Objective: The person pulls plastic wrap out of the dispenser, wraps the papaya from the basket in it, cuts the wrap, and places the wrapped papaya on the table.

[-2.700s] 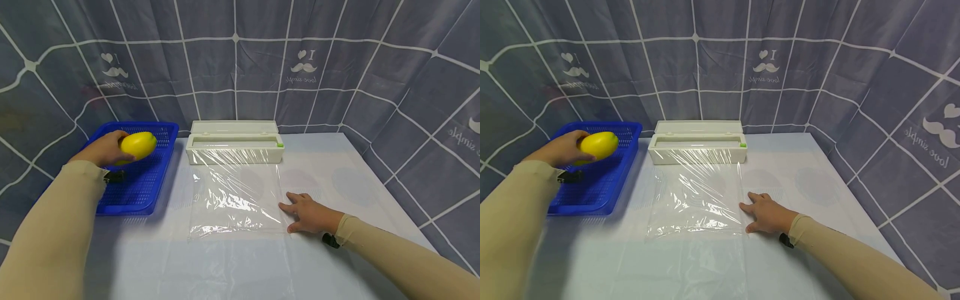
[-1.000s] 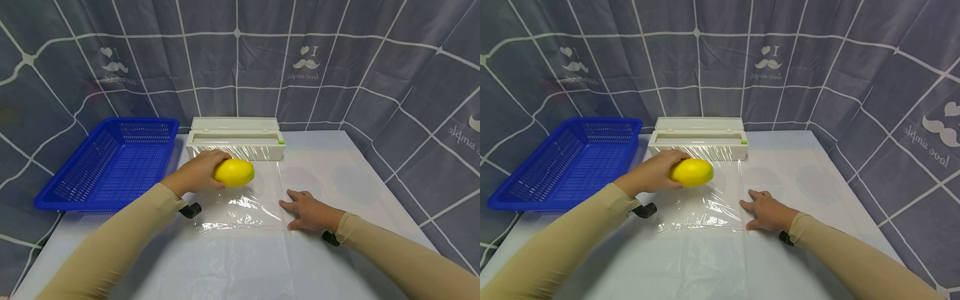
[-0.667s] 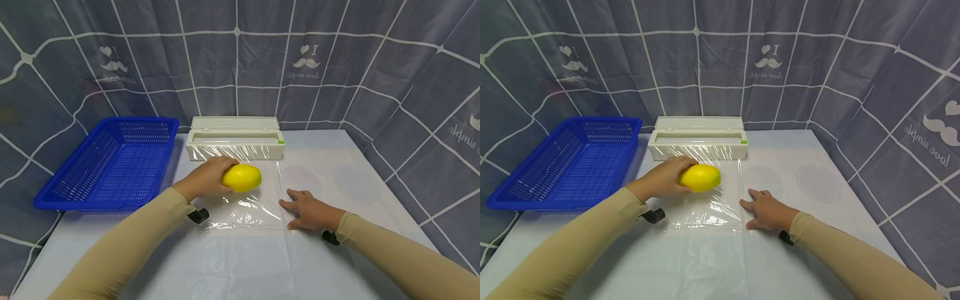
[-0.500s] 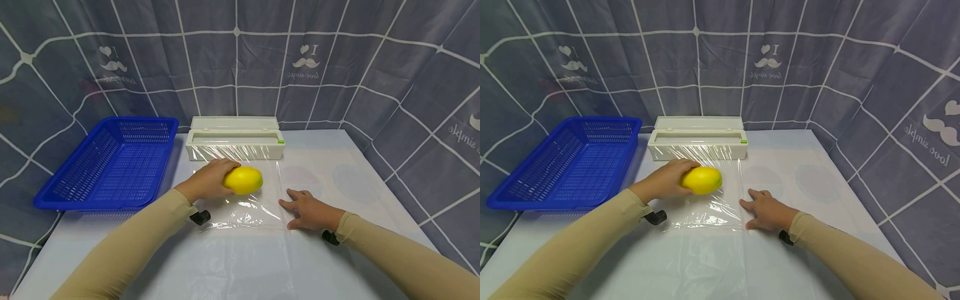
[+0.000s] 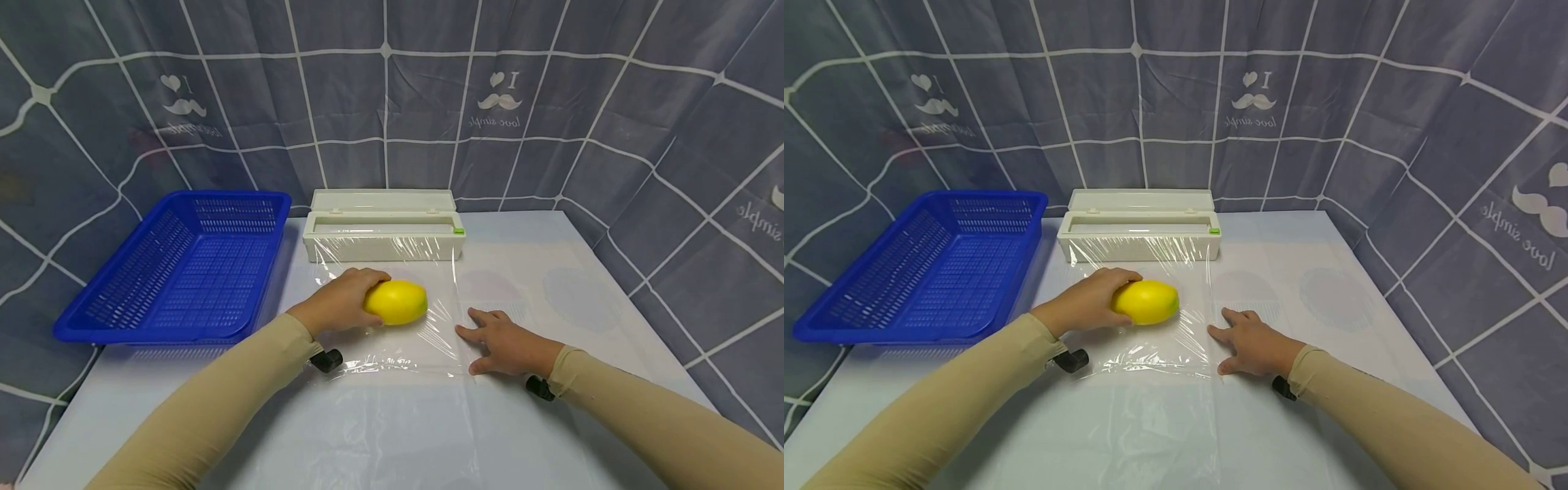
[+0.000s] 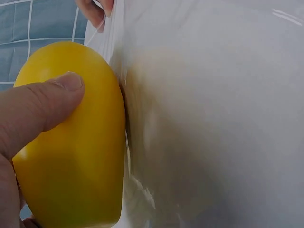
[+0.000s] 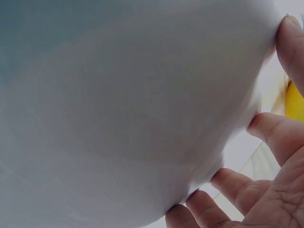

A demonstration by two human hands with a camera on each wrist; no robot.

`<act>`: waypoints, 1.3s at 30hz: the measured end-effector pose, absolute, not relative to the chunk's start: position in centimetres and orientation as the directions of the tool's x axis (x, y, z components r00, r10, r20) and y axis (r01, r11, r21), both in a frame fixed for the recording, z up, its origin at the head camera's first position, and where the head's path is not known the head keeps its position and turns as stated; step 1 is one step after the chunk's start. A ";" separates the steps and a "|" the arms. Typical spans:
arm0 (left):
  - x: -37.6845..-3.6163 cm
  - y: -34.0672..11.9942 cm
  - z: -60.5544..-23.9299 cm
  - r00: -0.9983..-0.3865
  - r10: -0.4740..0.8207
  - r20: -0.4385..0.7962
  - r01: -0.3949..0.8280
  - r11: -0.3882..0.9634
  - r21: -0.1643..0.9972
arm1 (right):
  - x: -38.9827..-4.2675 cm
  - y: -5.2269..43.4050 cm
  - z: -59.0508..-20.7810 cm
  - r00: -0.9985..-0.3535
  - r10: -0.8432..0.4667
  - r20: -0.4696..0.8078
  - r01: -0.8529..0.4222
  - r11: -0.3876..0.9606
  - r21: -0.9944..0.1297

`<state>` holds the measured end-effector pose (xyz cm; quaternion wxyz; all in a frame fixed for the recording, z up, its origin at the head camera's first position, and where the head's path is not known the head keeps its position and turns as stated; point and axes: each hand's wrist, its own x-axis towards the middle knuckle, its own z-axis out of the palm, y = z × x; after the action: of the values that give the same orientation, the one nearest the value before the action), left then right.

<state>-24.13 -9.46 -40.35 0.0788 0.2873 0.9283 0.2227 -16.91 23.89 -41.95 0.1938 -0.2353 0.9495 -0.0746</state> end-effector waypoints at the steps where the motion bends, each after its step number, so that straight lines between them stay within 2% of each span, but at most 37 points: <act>1: -24.1 -9.5 -40.4 -0.822 0.569 -0.018 0.499 0.734 0.461 | -16.9 23.9 -41.9 -0.815 -0.476 -0.332 -0.418 0.878 -0.233; 19: -23.8 -9.6 -40.7 -0.786 0.617 0.041 0.561 0.684 0.466 | -17.0 23.9 -41.8 -0.814 -0.474 -0.336 -0.405 0.878 -0.256; 27: -23.7 -9.7 -40.9 -0.804 0.595 0.002 0.521 0.703 0.484 | -17.0 24.0 -41.9 -0.813 -0.474 -0.338 -0.403 0.877 -0.260; 39: -23.7 -9.9 -41.1 -0.798 0.603 0.011 0.532 0.695 0.484 | -16.9 23.9 -41.8 -0.817 -0.465 -0.342 -0.393 0.882 -0.259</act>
<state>-23.66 -9.91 -41.06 0.0742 0.3093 0.9176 0.2386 -16.93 23.95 -41.78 0.2012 -0.2261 0.9490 -0.0887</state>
